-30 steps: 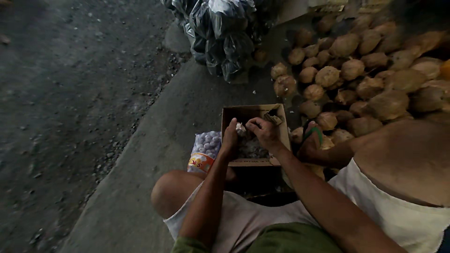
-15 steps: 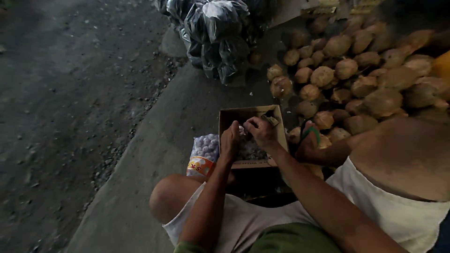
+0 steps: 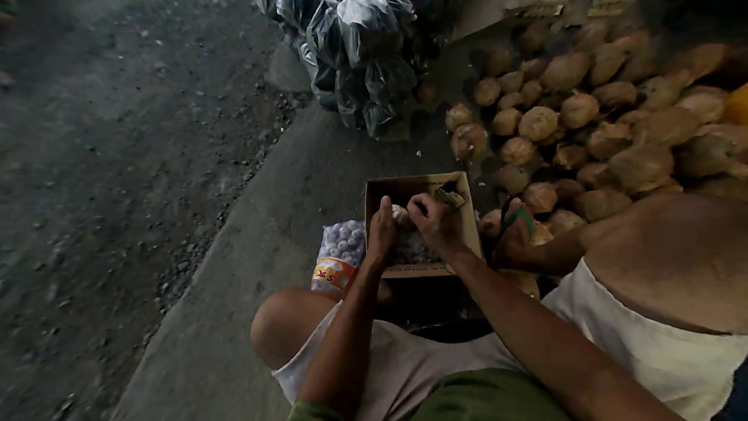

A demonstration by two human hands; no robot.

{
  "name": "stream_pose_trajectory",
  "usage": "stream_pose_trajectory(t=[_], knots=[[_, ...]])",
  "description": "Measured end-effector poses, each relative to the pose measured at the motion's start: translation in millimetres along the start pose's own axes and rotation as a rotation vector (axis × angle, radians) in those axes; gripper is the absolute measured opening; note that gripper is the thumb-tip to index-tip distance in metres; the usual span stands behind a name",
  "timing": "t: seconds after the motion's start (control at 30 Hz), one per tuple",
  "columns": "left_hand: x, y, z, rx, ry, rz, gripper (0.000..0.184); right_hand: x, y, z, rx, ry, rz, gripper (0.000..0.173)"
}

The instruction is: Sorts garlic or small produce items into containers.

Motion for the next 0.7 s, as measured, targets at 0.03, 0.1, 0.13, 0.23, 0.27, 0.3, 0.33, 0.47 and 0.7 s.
stream_pose_trajectory(t=[0.03, 0.1, 0.13, 0.23, 0.27, 0.3, 0.33, 0.47, 0.7], knots=[[0, -1, 0, -0.004, 0.015, -0.082, 0.063, 5, -2, 2, 0.006, 0.077, 0.111, 0.022], [-2, -4, 1, 0.000, 0.050, -0.169, 0.061, 13, -8, 4, 0.025, 0.146, 0.245, 0.029], [-1, -5, 2, -0.004, 0.082, -0.169, 0.060, 16, -10, 5, 0.045, 0.156, 0.274, 0.035], [4, -8, 4, -0.067, 0.226, -0.091, 0.048, 17, -14, 8, 0.002, 0.084, 0.301, 0.034], [6, -8, 4, -0.089, 0.261, -0.067, 0.046, 14, -15, 9, -0.056, 0.040, 0.291, 0.032], [8, -7, 3, -0.104, 0.284, -0.059, 0.045, 9, -15, 9, -0.085, -0.002, 0.263, 0.031], [9, -6, 3, -0.123, 0.288, -0.073, 0.043, 6, -15, 9, -0.070, -0.034, 0.227, 0.025], [13, -1, -4, -0.243, 0.329, -0.164, 0.033, 10, -20, 8, 0.074, 0.007, 0.299, 0.020], [15, -5, -3, -0.131, 0.341, -0.152, 0.042, 10, -20, 11, 0.014, -0.163, 0.085, 0.018]])
Point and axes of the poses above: each hand's wrist, its own z-axis towards the middle knuckle, its own y-axis out of the palm, x = y × z, the point moved 4 cm from there along z, towards the middle knuckle, and after that the axes turned 13 degrees about -x, right-handed, at the moved point
